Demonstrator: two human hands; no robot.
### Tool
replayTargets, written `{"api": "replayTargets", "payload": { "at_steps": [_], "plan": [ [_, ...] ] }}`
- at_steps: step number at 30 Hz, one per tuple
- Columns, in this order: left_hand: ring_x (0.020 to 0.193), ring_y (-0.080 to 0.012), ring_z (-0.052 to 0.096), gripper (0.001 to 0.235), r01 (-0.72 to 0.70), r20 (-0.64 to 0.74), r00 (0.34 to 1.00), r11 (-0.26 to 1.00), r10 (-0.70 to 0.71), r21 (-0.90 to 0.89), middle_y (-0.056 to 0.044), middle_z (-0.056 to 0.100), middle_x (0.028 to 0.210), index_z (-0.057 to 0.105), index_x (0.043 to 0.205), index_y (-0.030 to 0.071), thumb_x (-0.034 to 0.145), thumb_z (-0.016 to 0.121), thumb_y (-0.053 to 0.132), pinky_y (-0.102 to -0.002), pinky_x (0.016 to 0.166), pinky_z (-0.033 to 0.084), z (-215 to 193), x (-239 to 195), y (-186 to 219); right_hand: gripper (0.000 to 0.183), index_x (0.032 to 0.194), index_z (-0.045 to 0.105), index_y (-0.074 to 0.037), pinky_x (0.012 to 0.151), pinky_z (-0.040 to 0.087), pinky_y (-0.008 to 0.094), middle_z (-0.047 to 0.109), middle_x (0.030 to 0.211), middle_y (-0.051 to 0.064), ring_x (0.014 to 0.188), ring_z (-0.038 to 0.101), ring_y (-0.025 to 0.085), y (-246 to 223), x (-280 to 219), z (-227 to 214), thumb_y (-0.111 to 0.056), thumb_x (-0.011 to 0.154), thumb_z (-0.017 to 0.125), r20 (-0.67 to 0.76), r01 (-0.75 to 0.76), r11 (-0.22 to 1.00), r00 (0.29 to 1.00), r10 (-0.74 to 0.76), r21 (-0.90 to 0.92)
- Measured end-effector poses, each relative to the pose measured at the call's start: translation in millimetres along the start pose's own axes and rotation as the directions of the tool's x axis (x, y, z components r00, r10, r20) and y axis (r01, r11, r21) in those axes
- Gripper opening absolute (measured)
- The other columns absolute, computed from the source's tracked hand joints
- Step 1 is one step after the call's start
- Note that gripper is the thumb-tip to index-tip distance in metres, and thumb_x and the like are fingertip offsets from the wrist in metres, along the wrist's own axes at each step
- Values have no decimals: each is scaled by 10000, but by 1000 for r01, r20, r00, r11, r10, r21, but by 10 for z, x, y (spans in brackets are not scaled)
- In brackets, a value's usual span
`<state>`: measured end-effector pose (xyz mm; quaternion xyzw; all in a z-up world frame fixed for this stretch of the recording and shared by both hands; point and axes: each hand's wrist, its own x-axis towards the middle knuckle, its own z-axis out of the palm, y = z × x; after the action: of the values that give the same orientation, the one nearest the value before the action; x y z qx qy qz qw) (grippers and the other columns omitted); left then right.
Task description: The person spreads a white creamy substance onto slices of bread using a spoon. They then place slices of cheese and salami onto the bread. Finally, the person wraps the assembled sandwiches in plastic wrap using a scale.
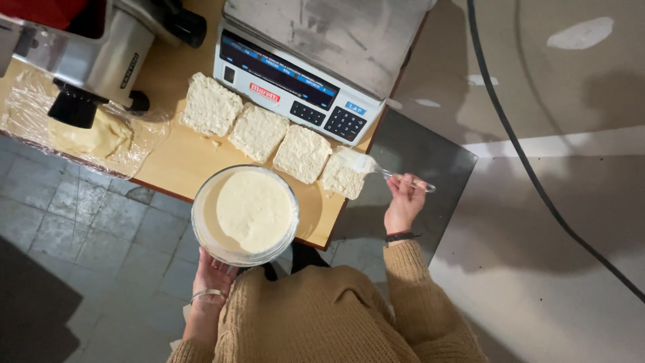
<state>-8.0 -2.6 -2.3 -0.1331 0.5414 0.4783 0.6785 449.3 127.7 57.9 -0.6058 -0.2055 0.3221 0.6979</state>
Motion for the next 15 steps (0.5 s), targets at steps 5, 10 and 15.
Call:
{"api": "replayTargets", "payload": {
  "at_steps": [5,10,15],
  "plan": [
    [1309,-258,521,663,-1,11,1000,1000,1,17,-45,568,1402,477,1456,130,982,501,592,-493,1105,419,-46,-14,7,92,1102,534,-27,828,633,348,702,959,99,851,708,168,-55,7,-115,-108,1074,570,-42,-4,998,999,1,-61],
    [1313,-268,519,692,-8,31,999,1000,8,-4,-69,558,1408,459,1463,93,999,508,603,-497,1102,423,-59,27,10,101,1103,532,-17,811,631,341,700,966,104,832,703,170,-144,10,-160,-104,1080,577,-35,17,996,999,-20,-92],
    [1304,-265,524,700,6,7,1000,999,-6,32,-66,552,1430,461,1472,112,977,506,606,-489,1104,418,-49,26,14,85,1166,539,-27,820,623,293,701,1051,100,858,717,144,-650,-297,-88,-81,1101,551,141,368,889,929,-342,-272]
  ]
}}
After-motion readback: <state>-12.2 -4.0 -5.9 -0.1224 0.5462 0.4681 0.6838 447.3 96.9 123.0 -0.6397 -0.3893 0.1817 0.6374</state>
